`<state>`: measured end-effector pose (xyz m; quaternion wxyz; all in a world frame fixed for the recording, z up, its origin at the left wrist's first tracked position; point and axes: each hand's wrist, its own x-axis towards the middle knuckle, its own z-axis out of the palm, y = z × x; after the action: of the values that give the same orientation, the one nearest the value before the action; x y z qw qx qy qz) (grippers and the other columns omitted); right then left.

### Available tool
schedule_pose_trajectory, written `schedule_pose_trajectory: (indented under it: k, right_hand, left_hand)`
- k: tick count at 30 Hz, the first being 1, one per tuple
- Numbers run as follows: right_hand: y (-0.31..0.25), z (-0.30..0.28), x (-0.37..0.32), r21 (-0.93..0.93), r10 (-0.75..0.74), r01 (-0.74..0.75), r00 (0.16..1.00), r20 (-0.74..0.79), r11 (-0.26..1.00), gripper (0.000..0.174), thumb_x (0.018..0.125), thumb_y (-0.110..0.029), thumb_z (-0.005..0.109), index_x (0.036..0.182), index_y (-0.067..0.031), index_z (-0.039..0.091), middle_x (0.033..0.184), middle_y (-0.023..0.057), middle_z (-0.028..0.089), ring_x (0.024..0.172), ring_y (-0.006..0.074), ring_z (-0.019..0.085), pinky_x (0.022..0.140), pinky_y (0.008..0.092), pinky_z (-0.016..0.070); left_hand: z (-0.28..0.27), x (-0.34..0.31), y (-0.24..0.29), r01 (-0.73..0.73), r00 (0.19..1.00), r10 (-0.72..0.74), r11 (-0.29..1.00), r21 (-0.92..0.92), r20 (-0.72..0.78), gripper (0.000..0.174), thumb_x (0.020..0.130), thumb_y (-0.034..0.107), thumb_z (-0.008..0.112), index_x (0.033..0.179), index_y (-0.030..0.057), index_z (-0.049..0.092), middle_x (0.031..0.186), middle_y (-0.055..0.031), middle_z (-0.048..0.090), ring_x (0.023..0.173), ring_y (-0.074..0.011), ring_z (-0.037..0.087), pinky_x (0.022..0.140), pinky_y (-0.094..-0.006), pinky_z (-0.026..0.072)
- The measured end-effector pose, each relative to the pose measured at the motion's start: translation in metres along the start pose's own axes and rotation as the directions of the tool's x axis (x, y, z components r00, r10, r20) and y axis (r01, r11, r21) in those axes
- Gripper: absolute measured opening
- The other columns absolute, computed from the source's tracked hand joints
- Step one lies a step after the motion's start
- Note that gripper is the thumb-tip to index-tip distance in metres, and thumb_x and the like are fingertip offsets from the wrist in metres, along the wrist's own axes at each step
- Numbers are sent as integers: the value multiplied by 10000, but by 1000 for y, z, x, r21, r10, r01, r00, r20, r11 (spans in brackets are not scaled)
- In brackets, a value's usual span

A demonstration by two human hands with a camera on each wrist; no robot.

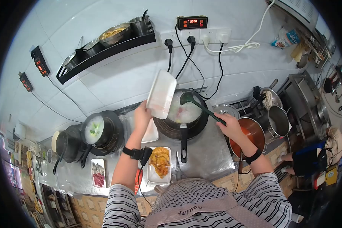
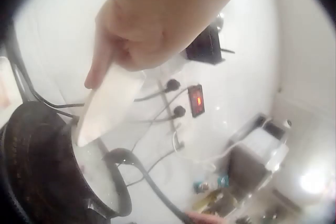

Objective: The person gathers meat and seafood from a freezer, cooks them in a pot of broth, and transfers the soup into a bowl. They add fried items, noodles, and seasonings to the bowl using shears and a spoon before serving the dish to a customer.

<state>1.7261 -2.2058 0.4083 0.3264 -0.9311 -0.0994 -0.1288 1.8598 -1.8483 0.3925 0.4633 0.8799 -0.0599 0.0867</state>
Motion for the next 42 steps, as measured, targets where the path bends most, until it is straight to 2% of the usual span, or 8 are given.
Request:
schedule_pose_trajectory:
  k: [5, 6, 14, 21, 33, 37, 39, 42]
  right_hand:
    - [7, 51, 7, 467, 336, -444, 893, 299, 764, 483, 812, -203, 633, 1256, -74, 492, 976, 136, 620, 825, 247, 598, 715, 312, 461]
    - [23, 72, 1, 314, 132, -144, 989, 61, 938, 524, 837, -239, 625, 1294, -53, 447, 1014, 117, 601, 905, 205, 572, 790, 287, 443]
    - [33, 64, -110, 554, 539, -359, 818, -202, 751, 410, 891, -233, 564, 1221, 3, 500, 1115, 98, 554, 1007, 156, 522, 879, 278, 412]
    - [15, 80, -264, 657, 853, -602, 506, -125, 454, 353, 918, -257, 520, 1166, -8, 541, 1086, 42, 571, 993, 126, 518, 853, 252, 406]
    - [-4, 197, -559, 316, 802, -846, 518, 298, 429, 366, 830, -329, 575, 1037, -29, 611, 892, 143, 654, 760, 237, 616, 669, 357, 476]
    - [-73, 188, -684, 72, 867, -978, 208, 452, 197, 505, 755, -474, 544, 1000, -47, 657, 992, 196, 634, 944, 357, 571, 809, 423, 436]
    - [-143, 148, -756, 384, 728, -914, 352, 589, 131, 649, 776, -523, 541, 1205, -38, 519, 1105, 147, 609, 993, 305, 553, 867, 400, 397]
    - [-247, 110, -799, 623, 820, -735, 166, 548, -268, 696, 789, -518, 548, 1281, -36, 443, 1109, 129, 606, 961, 271, 551, 860, 391, 389]
  left_hand:
    - [-18, -49, -62, 404, 897, -430, 705, -582, 102, 469, 791, -46, 373, 1258, -1, 365, 1040, -165, 568, 816, -262, 638, 640, -328, 577]
    - [-20, -62, -79, 435, 875, -473, 670, -602, 106, 469, 791, -50, 373, 1257, -2, 371, 1041, -163, 569, 830, -259, 636, 654, -328, 575]
    - [-4, -105, -202, 576, 771, -592, 495, -650, 233, 448, 821, -34, 409, 1268, 3, 400, 1040, -134, 585, 847, -238, 627, 705, -326, 565]
    - [15, -109, -285, 361, 912, -373, 927, -101, -172, 499, 875, 239, 574, 1286, 5, 413, 965, -96, 583, 780, -137, 554, 642, -242, 475]
    - [65, -408, -58, 700, 704, -543, 641, -316, 457, 328, 921, 392, 450, 678, 182, 388, 521, 73, 300, 396, -48, 253, 360, -221, 184]
    - [130, -482, -44, 675, 473, -408, 738, -23, 781, 315, 851, 219, 573, 1140, 151, 469, 801, -11, 556, 646, -88, 513, 534, -197, 410]
    - [150, -514, -12, 610, 354, -354, 789, 73, 865, 438, 850, 146, 551, 1254, 176, 387, 1097, -73, 559, 748, -176, 579, 622, -260, 493]
    - [177, -558, 25, 422, 180, -280, 888, 183, 943, 431, 858, 152, 535, 1263, 156, 387, 1130, -95, 540, 824, -208, 557, 692, -287, 469]
